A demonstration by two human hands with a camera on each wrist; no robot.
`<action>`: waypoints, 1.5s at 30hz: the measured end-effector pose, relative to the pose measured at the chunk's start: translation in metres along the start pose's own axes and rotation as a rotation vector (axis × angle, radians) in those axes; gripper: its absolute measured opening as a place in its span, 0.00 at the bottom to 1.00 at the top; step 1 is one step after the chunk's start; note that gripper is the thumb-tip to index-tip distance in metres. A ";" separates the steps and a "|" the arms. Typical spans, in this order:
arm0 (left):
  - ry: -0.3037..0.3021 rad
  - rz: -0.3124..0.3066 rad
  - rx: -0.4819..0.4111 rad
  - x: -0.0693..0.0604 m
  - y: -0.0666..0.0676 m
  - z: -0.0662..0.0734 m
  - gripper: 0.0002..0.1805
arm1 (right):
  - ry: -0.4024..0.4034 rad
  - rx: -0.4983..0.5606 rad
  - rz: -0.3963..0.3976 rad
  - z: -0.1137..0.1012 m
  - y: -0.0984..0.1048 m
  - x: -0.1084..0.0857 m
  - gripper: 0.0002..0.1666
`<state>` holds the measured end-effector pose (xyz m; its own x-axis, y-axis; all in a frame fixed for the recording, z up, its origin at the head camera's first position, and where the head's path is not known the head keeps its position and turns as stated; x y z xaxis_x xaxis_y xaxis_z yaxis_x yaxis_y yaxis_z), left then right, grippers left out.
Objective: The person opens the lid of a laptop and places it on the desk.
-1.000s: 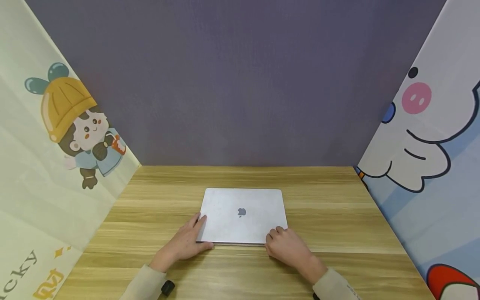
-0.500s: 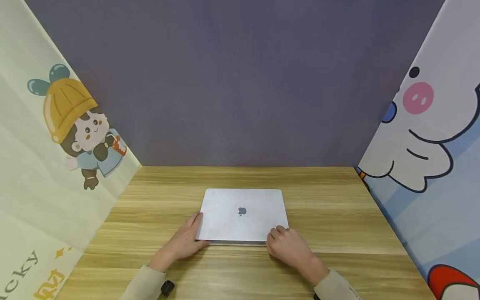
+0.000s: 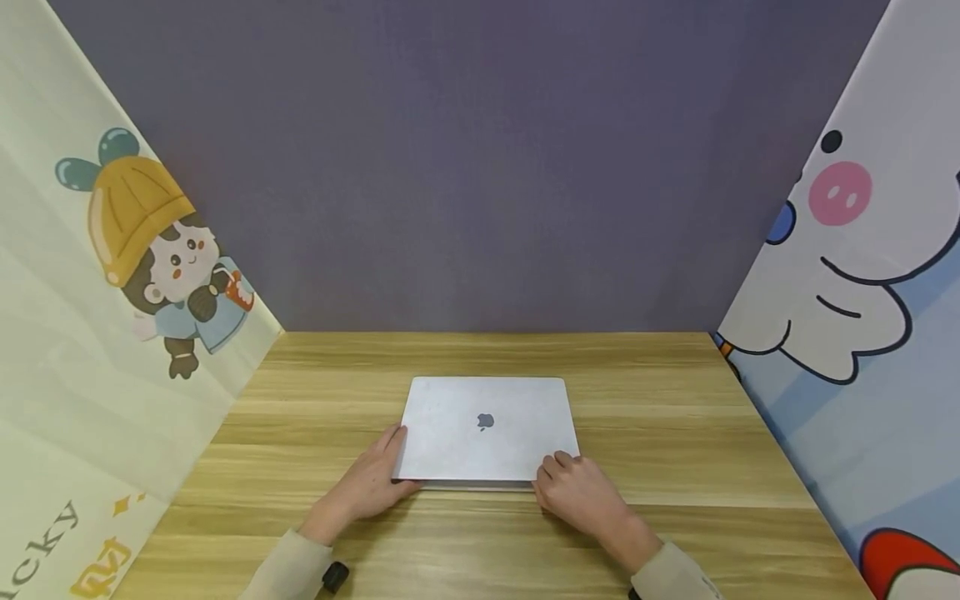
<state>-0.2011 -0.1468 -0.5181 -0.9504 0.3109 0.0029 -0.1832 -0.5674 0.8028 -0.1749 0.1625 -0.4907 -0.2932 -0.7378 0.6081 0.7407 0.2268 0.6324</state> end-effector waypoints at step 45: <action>-0.037 0.068 -0.109 -0.007 0.007 -0.005 0.57 | -0.092 0.079 0.022 0.013 0.020 0.007 0.27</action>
Point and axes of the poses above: each hand's wrist, its own x-axis towards the middle knuckle, its own y-axis out of the back of the hand, z = x × y, the point moved 5 cm from there along x, towards the middle knuckle, and after that the axes turned 13 degrees about -x, right-handed, at the moved point
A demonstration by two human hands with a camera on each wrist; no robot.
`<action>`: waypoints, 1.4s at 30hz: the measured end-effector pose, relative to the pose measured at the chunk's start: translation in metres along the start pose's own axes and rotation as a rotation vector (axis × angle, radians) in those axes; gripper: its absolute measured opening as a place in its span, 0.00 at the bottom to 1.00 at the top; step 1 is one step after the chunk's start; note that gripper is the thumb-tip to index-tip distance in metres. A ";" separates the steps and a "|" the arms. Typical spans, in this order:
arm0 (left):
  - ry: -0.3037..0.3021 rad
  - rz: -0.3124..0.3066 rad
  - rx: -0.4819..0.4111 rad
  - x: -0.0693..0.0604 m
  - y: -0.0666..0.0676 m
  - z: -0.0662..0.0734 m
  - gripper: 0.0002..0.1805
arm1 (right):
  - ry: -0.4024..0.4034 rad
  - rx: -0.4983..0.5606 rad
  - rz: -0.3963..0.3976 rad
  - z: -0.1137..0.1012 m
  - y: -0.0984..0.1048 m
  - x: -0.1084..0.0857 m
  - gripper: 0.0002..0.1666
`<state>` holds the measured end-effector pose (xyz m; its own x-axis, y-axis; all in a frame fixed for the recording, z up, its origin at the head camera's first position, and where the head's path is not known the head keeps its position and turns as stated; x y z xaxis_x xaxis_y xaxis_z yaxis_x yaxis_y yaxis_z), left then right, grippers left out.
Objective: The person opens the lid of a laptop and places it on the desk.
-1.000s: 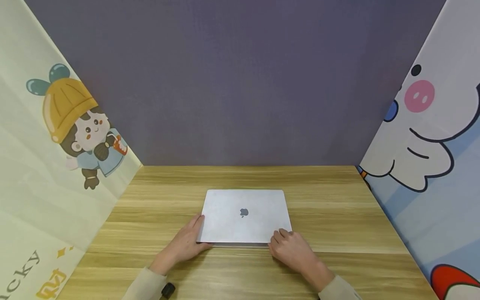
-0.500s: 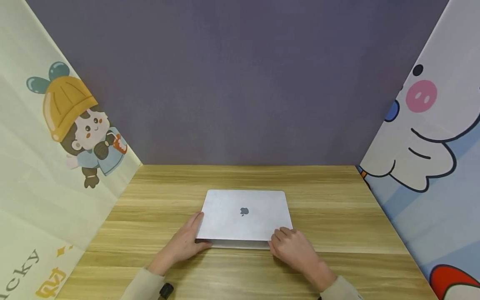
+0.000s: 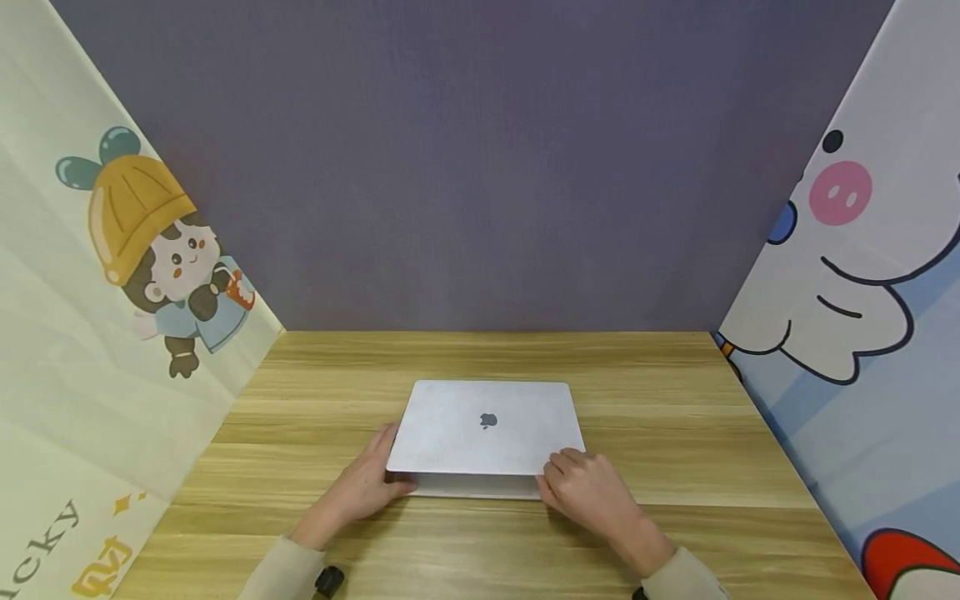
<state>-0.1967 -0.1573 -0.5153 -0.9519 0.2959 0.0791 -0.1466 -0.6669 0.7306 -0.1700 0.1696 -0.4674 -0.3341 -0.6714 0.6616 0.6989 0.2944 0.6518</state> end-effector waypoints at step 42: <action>-0.009 -0.162 0.195 -0.007 -0.010 0.006 0.40 | -0.045 -0.012 0.090 0.023 0.015 0.029 0.21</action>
Point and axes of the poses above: each hand's wrist, its own x-axis towards the middle knuckle, its own y-axis out of the back of the hand, z = x × y, the point moved 5 cm from there along x, towards the middle knuckle, and after that the axes turned 13 degrees about -x, right-handed, at the moved point
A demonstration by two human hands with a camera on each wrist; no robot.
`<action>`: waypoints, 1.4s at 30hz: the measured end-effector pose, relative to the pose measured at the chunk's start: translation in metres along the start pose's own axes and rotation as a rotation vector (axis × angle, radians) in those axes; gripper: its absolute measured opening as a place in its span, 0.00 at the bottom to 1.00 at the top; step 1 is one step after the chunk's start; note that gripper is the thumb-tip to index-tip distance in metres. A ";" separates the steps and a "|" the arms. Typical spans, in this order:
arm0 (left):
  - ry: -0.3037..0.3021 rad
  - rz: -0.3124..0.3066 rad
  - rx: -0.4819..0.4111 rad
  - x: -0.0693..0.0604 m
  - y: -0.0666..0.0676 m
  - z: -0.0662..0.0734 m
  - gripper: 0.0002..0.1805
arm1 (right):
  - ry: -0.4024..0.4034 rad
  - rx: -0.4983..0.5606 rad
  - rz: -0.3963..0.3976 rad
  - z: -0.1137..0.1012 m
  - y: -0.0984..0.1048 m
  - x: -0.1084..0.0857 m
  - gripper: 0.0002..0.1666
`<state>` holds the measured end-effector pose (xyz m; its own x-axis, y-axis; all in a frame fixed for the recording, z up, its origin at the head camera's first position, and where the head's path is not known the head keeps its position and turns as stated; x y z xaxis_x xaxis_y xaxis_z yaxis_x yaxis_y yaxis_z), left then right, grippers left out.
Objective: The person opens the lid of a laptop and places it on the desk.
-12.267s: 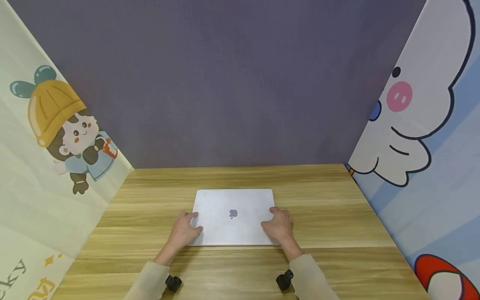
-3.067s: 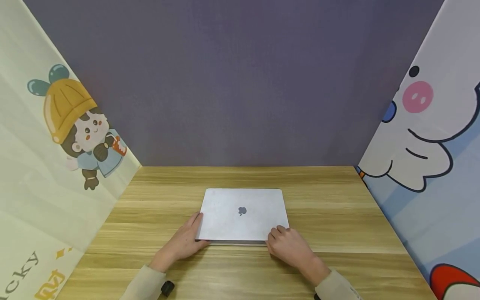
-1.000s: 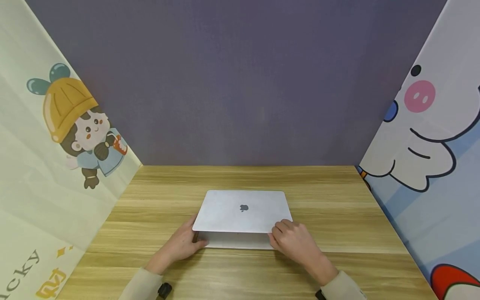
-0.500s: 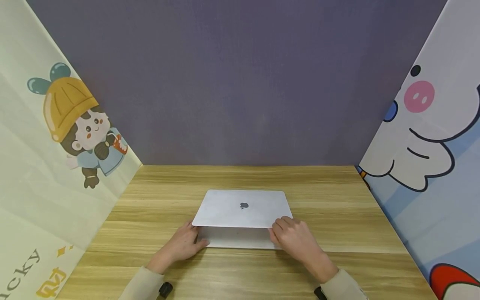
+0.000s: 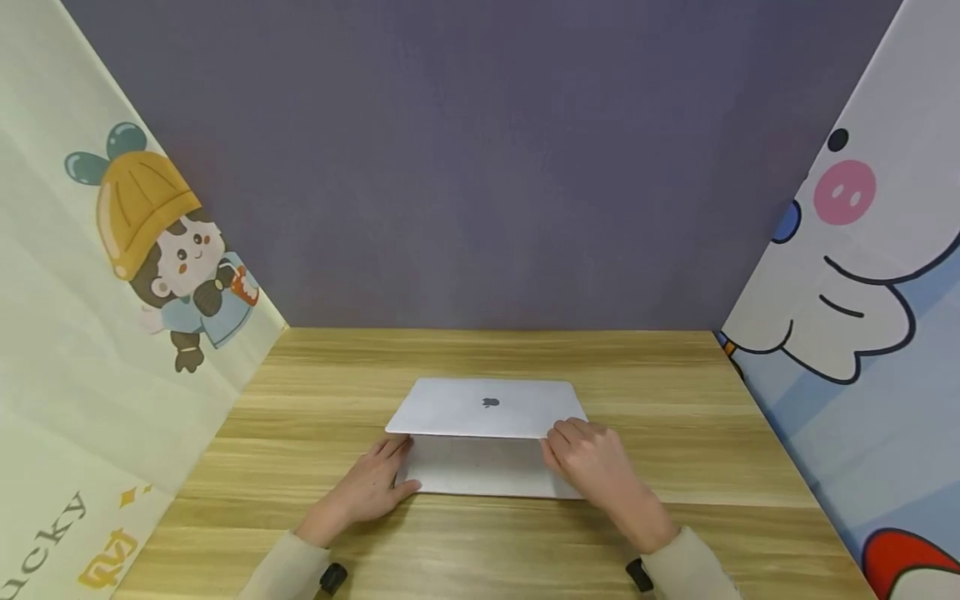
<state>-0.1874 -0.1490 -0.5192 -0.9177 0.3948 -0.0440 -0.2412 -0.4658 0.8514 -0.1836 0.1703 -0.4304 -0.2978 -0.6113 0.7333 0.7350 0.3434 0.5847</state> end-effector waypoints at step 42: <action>0.042 -0.008 0.002 0.008 0.001 0.002 0.45 | -0.181 -0.047 -0.068 0.031 0.004 0.029 0.21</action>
Point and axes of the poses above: each hand's wrist, its own x-axis towards the middle knuckle, its own y-axis out of the back of the hand, z = x × y, the point moved 5 cm from there along x, towards the middle knuckle, and after that the axes turned 13 degrees about -x, right-handed, at the moved point
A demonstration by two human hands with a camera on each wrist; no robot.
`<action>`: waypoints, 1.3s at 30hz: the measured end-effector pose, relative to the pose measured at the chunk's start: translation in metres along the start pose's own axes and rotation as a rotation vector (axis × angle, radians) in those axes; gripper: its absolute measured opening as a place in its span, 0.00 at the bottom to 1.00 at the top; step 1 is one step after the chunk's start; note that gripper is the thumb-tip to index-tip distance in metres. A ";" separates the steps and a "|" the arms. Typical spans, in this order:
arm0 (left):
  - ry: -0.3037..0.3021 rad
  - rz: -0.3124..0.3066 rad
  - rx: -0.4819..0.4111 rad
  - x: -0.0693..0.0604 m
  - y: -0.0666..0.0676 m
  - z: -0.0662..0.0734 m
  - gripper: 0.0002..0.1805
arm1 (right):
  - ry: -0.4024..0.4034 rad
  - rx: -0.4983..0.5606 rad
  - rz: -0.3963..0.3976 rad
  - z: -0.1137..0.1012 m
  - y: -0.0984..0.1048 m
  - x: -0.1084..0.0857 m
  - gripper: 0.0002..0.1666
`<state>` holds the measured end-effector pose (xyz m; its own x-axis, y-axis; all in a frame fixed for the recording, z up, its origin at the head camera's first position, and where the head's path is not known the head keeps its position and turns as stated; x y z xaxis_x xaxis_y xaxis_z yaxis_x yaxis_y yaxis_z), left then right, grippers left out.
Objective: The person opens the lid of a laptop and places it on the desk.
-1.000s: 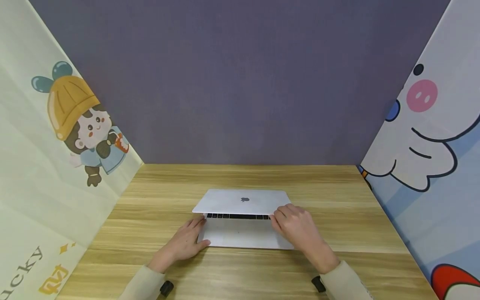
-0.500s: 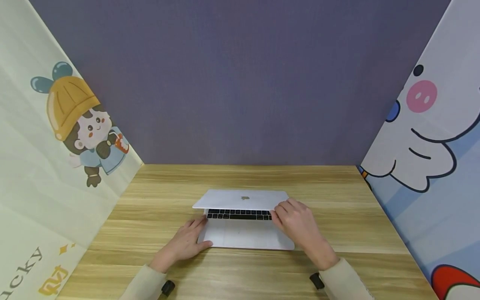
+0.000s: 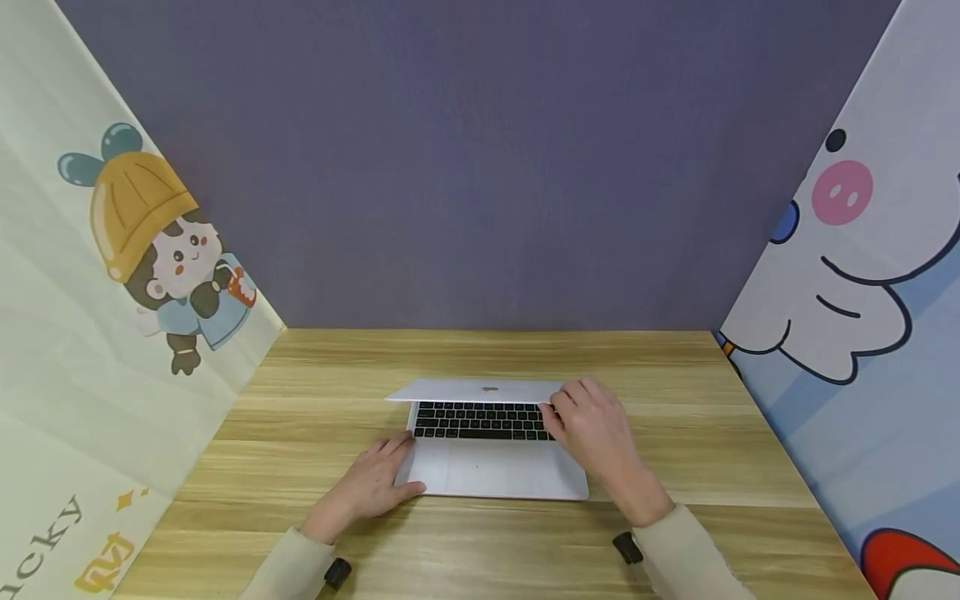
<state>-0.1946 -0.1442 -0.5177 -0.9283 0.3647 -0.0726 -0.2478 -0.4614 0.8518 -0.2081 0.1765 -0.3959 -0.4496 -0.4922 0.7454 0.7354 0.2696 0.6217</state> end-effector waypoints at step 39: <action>0.018 -0.013 0.003 0.000 0.002 0.005 0.45 | -0.248 -0.152 0.055 0.001 -0.014 0.024 0.27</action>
<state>-0.1933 -0.1412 -0.5138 -0.9297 0.3563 -0.0933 -0.2597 -0.4545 0.8521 -0.2296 0.1618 -0.3862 -0.5032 -0.2583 0.8247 0.8213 0.1538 0.5493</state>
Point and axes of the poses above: each hand's wrist, its own x-axis towards the middle knuckle, its own y-axis out of the back of the hand, z = x × y, the point moved 5 cm from there along x, towards the middle knuckle, and after that the axes turned 13 degrees about -x, right-handed, at the moved point
